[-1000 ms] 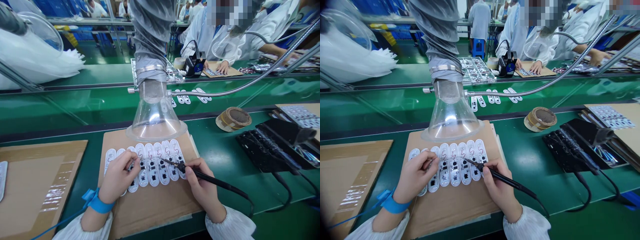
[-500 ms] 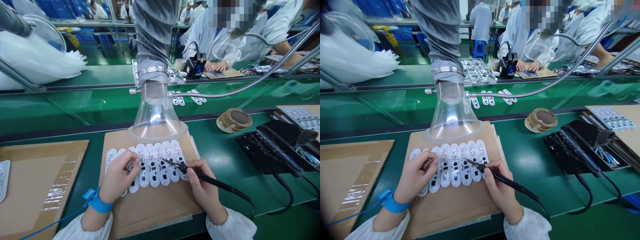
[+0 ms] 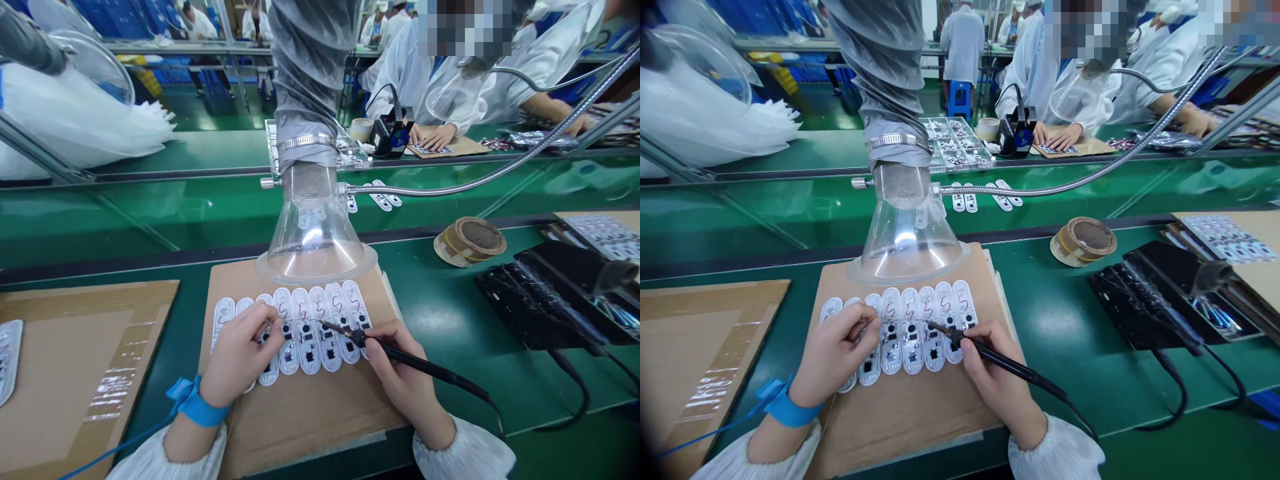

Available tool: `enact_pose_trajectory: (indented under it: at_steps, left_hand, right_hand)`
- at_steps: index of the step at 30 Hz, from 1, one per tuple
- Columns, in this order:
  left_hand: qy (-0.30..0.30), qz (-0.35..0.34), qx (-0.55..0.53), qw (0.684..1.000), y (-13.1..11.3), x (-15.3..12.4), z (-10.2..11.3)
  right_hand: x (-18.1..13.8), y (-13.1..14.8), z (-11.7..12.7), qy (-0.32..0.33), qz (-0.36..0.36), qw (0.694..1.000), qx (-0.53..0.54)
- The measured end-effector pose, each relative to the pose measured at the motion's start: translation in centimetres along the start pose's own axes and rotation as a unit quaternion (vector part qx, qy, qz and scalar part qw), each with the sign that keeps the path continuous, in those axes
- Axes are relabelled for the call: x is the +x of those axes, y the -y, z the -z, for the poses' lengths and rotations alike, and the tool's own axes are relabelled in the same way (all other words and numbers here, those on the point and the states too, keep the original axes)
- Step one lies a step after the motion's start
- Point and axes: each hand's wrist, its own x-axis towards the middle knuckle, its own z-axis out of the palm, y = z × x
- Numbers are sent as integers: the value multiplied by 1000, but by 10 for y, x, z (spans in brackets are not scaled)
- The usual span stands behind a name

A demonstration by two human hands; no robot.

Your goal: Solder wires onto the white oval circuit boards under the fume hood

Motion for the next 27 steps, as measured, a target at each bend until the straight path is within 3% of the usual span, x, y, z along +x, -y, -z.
enact_pose_trajectory:
  at_steps: [16, 23, 27]
  left_hand:
    - [3, 18, -18, 1000, 0, -1, 0]
    - [-36, 29, -9, 999, 2, 0, 8]
    - [-17, 35, -13, 999, 1, 0, 8]
  right_hand:
    - [1, 3, -1, -38, 15, 999, 14]
    - [1, 5, 0, -35, 21, 999, 12]
    - [1, 5, 0, -32, 21, 999, 12]
